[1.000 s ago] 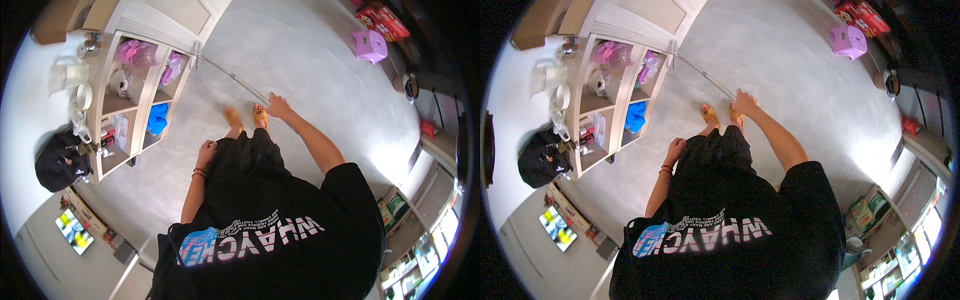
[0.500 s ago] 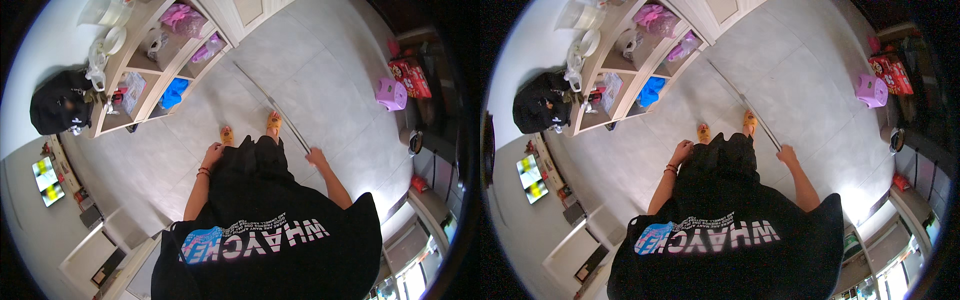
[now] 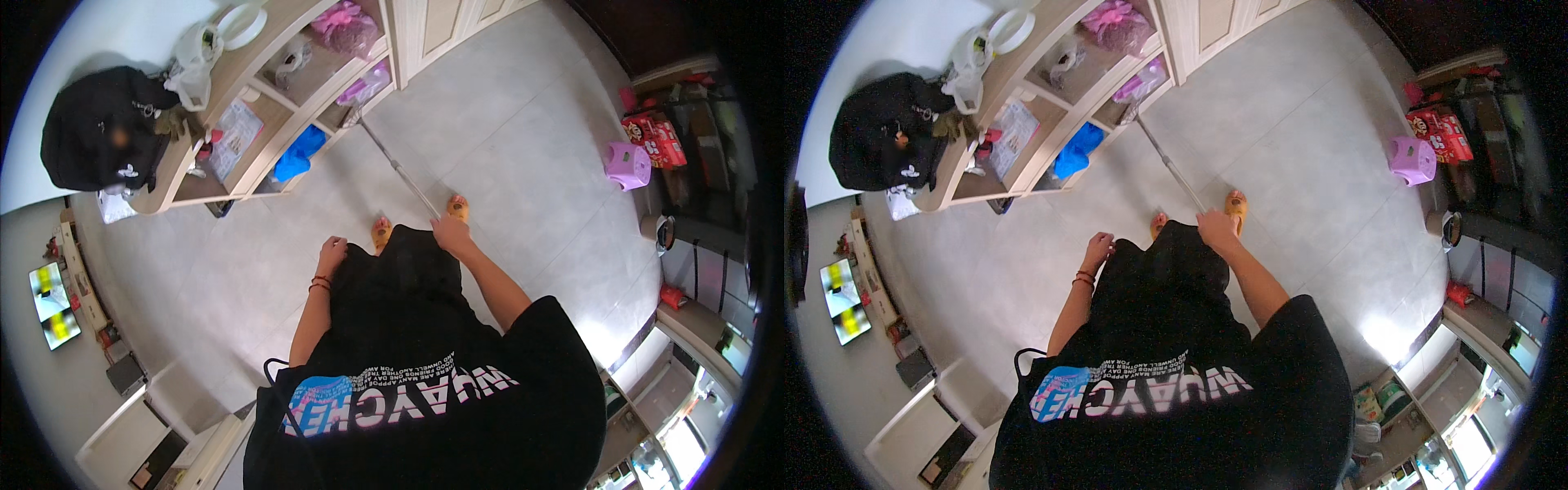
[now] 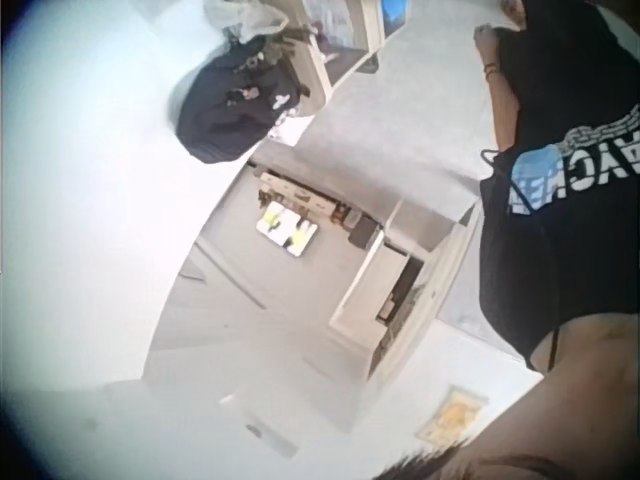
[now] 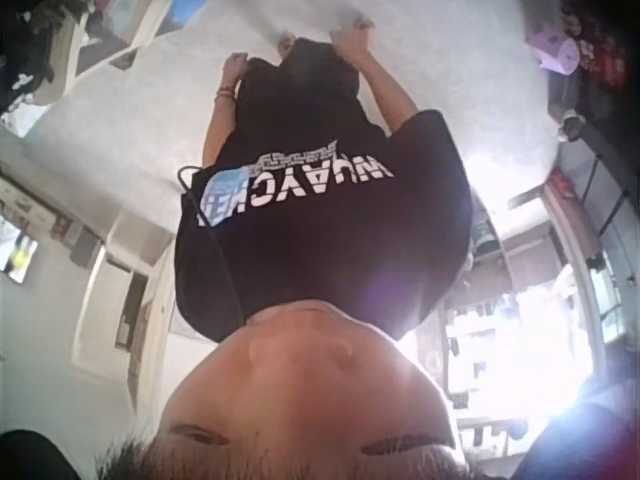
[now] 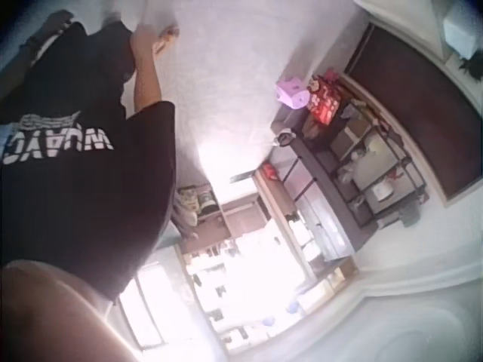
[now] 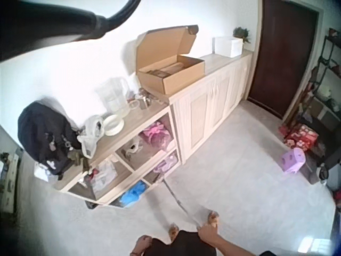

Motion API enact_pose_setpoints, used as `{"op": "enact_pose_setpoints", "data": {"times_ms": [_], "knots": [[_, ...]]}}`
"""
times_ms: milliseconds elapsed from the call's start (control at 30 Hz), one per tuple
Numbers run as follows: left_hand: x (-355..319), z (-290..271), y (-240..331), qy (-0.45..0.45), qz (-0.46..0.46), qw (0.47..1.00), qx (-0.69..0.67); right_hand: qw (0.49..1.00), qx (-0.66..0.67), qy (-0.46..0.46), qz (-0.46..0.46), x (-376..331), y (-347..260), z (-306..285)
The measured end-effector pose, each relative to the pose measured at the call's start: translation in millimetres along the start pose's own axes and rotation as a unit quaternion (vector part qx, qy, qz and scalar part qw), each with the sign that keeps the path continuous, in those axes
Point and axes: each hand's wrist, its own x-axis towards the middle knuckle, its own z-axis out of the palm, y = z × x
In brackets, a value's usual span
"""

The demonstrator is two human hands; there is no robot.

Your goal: The person retrieves a floor squeegee from a bathroom and sweeps the tiled floor of a living area. They move the squeegee back and forth across the floor, gathering debris into a small pile near a doorway.

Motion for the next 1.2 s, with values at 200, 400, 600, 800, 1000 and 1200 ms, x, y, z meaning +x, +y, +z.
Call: {"op": "enact_pose_setpoints", "data": {"times_ms": [200, 400, 600, 800, 1000, 1200], "knots": [[-18, -6, -20, -0.041, -0.022, 0.996, -0.080, 0.987, 0.150, 0.060, 0.021, -58, 0, 39], [-22, 1, -39, -0.060, -0.072, 0.995, -0.043, 0.989, 0.109, -0.027, 0.098, -75, 41, 30], [-23, 26, -47, -0.088, -0.066, 0.993, -0.051, 0.929, -0.203, -0.006, -0.311, 87, 12, 62], [-62, 35, -55, -0.042, -0.104, 0.990, -0.086, 1.000, 0.014, -0.012, -0.019, 59, -6, 22], [-41, 56, -50, -0.094, -0.130, 0.986, 0.034, 0.989, -0.030, -0.108, 0.093, -76, 228, 10], [-3, 112, 42, -0.125, -0.020, 0.991, 0.037, 0.967, -0.024, -0.106, 0.229, -177, 247, -42]]}}
